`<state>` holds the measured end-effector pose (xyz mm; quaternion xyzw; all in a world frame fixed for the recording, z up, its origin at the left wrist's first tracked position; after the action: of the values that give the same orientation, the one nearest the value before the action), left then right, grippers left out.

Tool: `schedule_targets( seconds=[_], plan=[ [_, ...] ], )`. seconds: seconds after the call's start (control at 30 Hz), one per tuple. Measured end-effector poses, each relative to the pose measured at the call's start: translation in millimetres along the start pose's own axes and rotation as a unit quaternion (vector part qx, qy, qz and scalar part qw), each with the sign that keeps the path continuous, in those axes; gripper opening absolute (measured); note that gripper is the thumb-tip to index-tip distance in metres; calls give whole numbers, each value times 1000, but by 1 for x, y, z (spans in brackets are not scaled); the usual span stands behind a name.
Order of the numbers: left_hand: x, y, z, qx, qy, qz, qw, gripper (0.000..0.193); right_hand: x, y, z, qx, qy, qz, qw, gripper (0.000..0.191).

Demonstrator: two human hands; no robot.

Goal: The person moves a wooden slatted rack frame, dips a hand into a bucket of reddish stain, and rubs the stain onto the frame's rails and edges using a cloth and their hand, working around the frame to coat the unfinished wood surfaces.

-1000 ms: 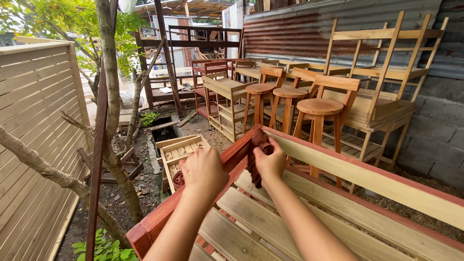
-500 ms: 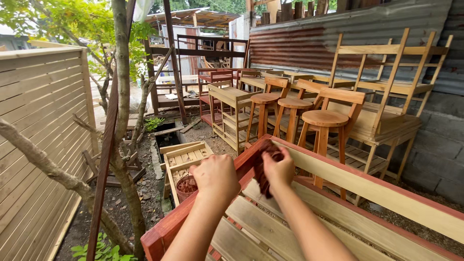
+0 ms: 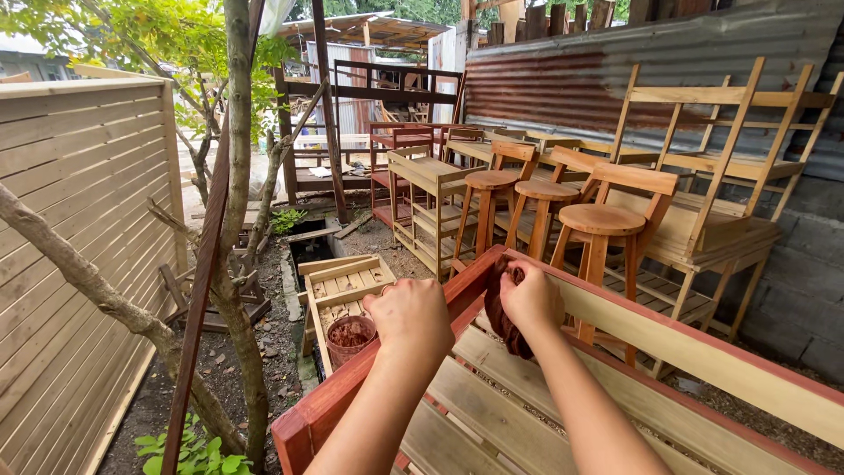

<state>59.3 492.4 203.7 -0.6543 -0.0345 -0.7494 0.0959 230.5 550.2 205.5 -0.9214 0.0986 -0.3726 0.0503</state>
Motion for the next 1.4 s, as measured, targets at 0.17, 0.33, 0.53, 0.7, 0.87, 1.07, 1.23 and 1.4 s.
schedule_targets(
  seconds=[0.17, 0.33, 0.53, 0.7, 0.87, 1.07, 1.23, 1.4],
  plan=[
    [1, 1, 4, -2, -17, 8, 1000, 15, -2, -4, 6, -3, -38, -62, 997, 37],
    [-3, -1, 3, 4, -32, -11, 999, 12, 1, -8, 0, -17, -35, -73, 997, 49],
    [1, -3, 1, 9, -36, 7, 999, 12, 16, -1, -18, -1, -127, -73, 989, 21],
    [4, -4, -1, 4, -17, 10, 1000, 12, 44, -6, -21, 25, -254, -7, 967, 15],
    [1, -3, -1, 3, -17, 19, 1000, 12, 15, -12, -5, 32, -137, -120, 983, 18],
    [-2, -3, 3, -3, -45, 40, 998, 9, 4, -4, -8, 11, -47, -59, 997, 18],
    [2, -4, 5, -3, -41, 44, 998, 9, 48, 0, -41, 35, -143, 2, 989, 15],
    [2, -9, 4, 2, -44, -21, 999, 6, 89, -4, -67, 115, -212, 52, 969, 15]
  ],
)
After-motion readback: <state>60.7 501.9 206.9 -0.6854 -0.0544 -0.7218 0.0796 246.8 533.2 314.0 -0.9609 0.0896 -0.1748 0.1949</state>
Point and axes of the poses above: each hand's wrist, its own y-axis away from the middle knuckle, its own x-axis out of the back of the hand, z = x × y, the point moved 7 cm from there along -y, towards the middle knuckle, and after that the axes turned 12 degrees about -z, right-handed, at the moved point
